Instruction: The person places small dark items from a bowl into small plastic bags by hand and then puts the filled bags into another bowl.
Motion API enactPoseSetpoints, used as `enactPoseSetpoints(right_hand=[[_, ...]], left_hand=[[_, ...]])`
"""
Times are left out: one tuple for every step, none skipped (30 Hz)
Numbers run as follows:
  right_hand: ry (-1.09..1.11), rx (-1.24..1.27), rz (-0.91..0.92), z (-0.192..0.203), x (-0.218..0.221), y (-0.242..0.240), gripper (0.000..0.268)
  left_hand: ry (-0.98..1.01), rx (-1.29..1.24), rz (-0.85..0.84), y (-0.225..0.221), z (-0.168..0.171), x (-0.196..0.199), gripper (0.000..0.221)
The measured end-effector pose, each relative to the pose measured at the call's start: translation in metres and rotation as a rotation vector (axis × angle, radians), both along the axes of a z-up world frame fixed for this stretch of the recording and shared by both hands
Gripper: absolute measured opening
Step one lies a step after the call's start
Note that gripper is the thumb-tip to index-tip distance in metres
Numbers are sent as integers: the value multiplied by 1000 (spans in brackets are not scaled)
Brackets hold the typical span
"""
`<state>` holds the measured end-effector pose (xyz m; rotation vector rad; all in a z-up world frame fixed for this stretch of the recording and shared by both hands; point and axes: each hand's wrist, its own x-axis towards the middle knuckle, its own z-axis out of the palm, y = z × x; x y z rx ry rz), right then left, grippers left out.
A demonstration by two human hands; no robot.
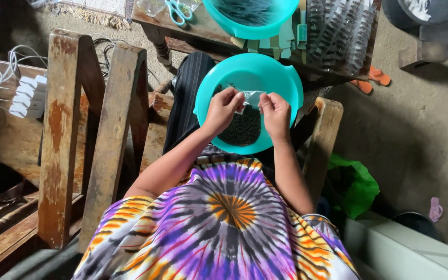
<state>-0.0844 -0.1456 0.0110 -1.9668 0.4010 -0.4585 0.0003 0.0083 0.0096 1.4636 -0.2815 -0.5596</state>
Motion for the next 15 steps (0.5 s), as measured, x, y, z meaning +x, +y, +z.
enactPoseSetpoints(right_hand=[[4, 3, -1, -1, 0, 0, 40], [28, 68, 11, -2, 0, 0, 44], [52, 133, 24, -3, 0, 0, 50], [53, 135, 22, -8, -1, -1, 50], [144, 78, 60, -13, -2, -2, 38], [233, 20, 98, -18, -3, -3, 26], [233, 21, 95, -24, -7, -4, 26], [339, -268, 218, -31, -11, -3, 18], [441, -558, 340, -38, -15, -3, 15], [442, -557, 341, -53, -13, -1, 15], [751, -890, 512, -67, -11, 2, 20], [1061, -1221, 681, -81, -9, 4, 30], [1063, -1220, 684, -79, -10, 10, 30], [1014, -1074, 568, -77, -11, 16, 22], [962, -929, 454, -75, -12, 21, 20]], left_hand=[[4, 3, -1, 0, -1, -1, 21], [18, -3, 23, -1, -2, -2, 22], [32, -9, 48, -1, -2, -2, 23], [33, -7, 46, -2, -13, -1, 23], [129, -63, 91, -2, -24, 1, 23], [224, -120, 135, -4, -35, 3, 23], [224, -119, 133, -4, -38, 5, 23], [324, -189, 137, -3, -43, 7, 22], [424, -258, 141, -1, -47, 9, 22], [426, -257, 142, -1, -44, 7, 22], [464, -269, 143, 0, -42, 6, 23], [504, -280, 143, 1, -40, 4, 23], [506, -279, 144, 2, -40, 3, 23], [507, -276, 145, 2, -41, 2, 24], [507, -274, 145, 3, -41, 0, 24]])
